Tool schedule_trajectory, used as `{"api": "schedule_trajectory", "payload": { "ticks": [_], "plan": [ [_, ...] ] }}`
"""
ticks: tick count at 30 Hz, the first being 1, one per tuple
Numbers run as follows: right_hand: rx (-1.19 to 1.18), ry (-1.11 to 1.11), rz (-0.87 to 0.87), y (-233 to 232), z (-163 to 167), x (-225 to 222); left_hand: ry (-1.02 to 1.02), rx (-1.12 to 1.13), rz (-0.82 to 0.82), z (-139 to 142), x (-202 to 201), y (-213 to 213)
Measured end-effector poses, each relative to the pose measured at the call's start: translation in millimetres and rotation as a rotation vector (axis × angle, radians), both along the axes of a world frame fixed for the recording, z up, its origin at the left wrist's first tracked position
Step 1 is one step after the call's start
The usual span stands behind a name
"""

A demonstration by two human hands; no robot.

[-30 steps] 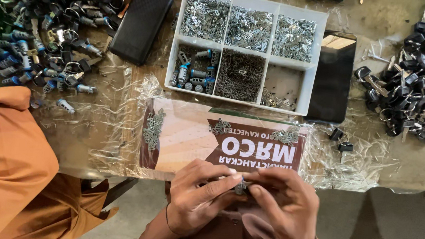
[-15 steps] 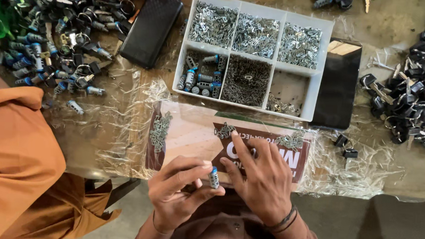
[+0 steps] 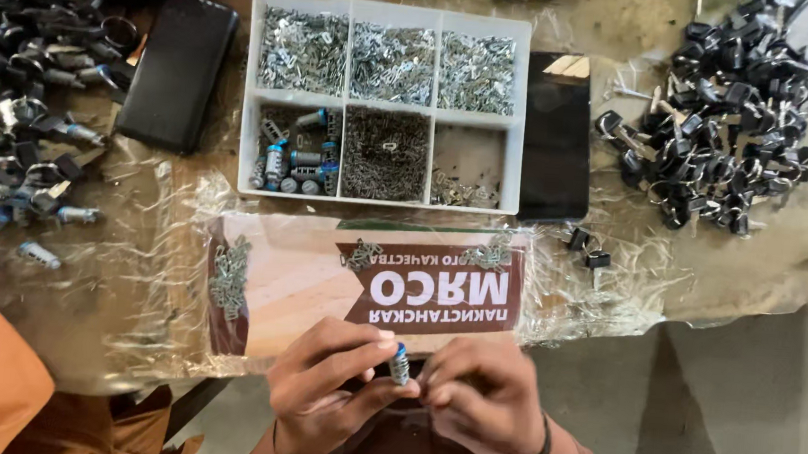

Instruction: The person sits at a workshop table covered with piles of small metal parts and assembles them one at a time, fitting a spring and metal contact into a black cylindrical cap by hand, then placing the finished assembly into a compartmented plastic box. The person repeats this hand-assembly cycle throughout the clip.

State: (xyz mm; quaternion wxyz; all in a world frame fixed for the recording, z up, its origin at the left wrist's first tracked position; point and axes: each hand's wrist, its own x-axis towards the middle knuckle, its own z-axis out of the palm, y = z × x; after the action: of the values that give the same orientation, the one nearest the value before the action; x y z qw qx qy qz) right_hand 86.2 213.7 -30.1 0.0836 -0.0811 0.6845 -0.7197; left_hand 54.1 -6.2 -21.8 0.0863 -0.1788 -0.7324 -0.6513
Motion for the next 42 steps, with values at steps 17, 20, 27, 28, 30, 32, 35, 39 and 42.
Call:
{"api": "schedule_trajectory", "payload": {
  "ticks": [17,20,27,28,30,32,35,39,42],
  "plan": [
    [0.355,0.372,-0.198,-21.1,35.7,-10.4,-0.005,0.0,-0.043,-3.1,3.7,1.8],
    [0.385,0.388,-0.185,-21.3,37.1,-11.6,-0.004,-0.001,-0.047,-2.2,3.1,2.3],
    [0.621,0.575,-0.196,-18.8,33.1,-4.2,0.089,-0.111,0.0,2.2,-1.1,5.0],
    [0.595,0.555,-0.174,-16.9,30.2,-2.1,0.1,-0.113,-0.005,2.3,-1.7,5.4],
    [0.329,0.182,-0.201,-12.7,23.9,3.4,0.119,-0.118,-0.014,2.4,-1.9,5.8],
    [0.128,-0.087,-0.184,-7.5,15.0,4.3,0.142,-0.121,-0.016,1.2,-2.3,7.2],
    [-0.023,-0.293,-0.157,-2.0,5.1,2.8,0.067,-0.052,-0.031,-0.2,-0.4,10.6],
    [0.693,0.17,-0.414,-2.9,0.6,-3.4,0.0,0.034,-0.039,-1.6,1.8,9.2],
    [1.116,0.377,-0.491,2.3,3.1,-7.0,-0.039,0.047,-0.028,-4.1,1.5,6.5]
  ]
}}
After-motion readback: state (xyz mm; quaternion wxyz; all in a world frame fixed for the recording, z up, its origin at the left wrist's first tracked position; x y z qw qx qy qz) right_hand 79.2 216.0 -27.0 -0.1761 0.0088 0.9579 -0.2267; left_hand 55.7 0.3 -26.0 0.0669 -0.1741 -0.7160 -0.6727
